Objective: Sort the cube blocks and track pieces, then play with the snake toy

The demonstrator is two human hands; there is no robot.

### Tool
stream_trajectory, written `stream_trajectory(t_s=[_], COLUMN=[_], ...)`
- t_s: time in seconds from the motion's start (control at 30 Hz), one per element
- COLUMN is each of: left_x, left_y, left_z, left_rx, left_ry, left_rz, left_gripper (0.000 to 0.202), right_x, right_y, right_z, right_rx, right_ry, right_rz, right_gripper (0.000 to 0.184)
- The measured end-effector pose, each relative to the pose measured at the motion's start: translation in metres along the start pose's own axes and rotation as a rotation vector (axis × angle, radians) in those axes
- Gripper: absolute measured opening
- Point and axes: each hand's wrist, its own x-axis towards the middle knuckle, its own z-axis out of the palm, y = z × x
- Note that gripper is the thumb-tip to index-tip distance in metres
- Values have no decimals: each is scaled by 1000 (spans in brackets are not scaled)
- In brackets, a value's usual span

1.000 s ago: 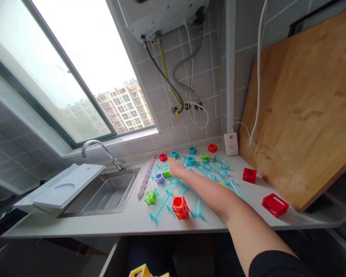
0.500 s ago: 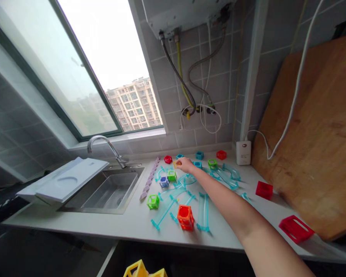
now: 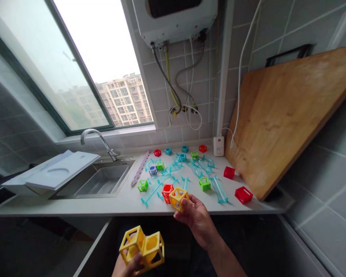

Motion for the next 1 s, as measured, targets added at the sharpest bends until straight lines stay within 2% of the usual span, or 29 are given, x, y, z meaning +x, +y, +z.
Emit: stream_trajectory(t_s=[0.1,0.23,0.43,0.6,0.67,0.73,0.87,0.93,1.0], left_x=[-12,-32,-53,-52,-50,-48,-39,-34,-31], left_y=[0,8,17,18,18,16,8,4,2], left_z=[7,19,29,28,27,25,16,11,8], left_rx=[80,123,106,115,127,168,212,219,239], left_ry=[2,-67,-76,-40,-45,-63,-142,-184,-213], left_rz=[20,79,151,191,185,184,150,128,97], left_gripper=[79,64,61,64,65,64,62,65,66], right_x=[-45,-74,-87,-87,-87,-87,-88,-89,-90], right_y=[25,37,55,63,60,57,51,52,54], right_z=[7,19,23,17,15,13,10,8,6], right_rx=[17,-60,-291,-582,-632,-592,-411,-359,-321], right_ry=[-4,-34,-5,-49,-84,-131,-278,-293,-250], right_rz=[24,-74,-266,-423,-459,-433,-261,-194,-166], right_gripper=[42,36,33,23,21,22,30,36,40])
